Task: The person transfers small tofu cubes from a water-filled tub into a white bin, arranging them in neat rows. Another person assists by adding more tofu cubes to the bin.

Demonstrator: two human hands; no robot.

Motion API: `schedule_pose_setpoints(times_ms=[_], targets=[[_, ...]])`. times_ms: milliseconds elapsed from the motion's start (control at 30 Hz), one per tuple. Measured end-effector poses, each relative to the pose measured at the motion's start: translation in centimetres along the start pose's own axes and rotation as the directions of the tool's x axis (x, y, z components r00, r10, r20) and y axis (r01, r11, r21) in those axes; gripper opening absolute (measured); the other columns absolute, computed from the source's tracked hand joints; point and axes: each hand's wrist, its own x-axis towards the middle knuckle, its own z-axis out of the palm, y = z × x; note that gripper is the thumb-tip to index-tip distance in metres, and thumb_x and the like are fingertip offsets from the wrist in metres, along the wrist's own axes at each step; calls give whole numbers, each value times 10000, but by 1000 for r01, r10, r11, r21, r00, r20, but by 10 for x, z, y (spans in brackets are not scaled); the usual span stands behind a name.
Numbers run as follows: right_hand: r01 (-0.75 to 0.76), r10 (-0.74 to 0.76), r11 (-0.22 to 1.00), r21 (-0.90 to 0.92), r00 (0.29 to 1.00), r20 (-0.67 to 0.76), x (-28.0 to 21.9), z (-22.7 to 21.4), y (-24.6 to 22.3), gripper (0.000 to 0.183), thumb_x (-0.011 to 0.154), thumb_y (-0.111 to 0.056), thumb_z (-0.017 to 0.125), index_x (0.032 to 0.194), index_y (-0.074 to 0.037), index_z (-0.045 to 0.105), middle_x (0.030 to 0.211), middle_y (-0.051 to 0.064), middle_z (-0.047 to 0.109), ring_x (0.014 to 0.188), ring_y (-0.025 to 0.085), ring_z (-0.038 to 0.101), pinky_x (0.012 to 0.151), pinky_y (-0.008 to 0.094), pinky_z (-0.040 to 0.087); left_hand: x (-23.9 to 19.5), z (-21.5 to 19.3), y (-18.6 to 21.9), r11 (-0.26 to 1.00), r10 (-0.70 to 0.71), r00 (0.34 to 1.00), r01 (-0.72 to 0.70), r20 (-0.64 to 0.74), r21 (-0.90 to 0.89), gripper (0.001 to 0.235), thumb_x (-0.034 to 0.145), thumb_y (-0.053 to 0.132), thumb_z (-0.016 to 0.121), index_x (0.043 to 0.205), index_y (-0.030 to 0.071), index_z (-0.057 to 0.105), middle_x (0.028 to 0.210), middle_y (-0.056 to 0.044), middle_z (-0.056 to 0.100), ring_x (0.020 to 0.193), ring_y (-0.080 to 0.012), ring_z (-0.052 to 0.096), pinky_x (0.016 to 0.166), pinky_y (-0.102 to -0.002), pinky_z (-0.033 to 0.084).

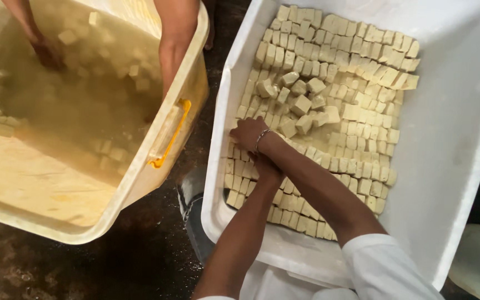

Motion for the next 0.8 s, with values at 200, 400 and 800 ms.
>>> schedule_pose_setpoints(times_ms=[200, 400, 800], targets=[[-87, 122, 934, 347, 989, -80, 8, 8, 10, 461, 822, -321, 713, 1196, -63, 632, 1007, 190, 718, 988, 385, 699, 875, 455, 548, -7, -5, -8, 993, 56, 990, -69, -128, -97, 957, 918, 502, 616, 1568, -46, 176, 1628, -308, 172, 1511, -530, 107, 1208, -633, 42], [34, 101, 911, 411, 947, -303, 15, 32, 106, 314, 976, -307, 592, 1081, -51, 741, 1106, 168, 738, 992, 369, 689, 898, 482, 521, 30, -81, -17, 993, 59, 997, -53, -57, 108, 286, 1014, 211, 501, 1129, 20, 680, 1130, -211, 696, 1056, -380, 667, 956, -569, 492], [-114, 218, 922, 370, 942, -254, -48, 123, 67, 309, 923, -293, 619, 1105, -59, 709, 1005, 150, 736, 923, 314, 694, 822, 466, 545, 64, -127, -14, 893, 132, 839, -333, 528, 305, 257, 920, 194, 687, 1159, 108, 729, 1217, -140, 700, 1094, -286, 696, 946, -439, 558]])
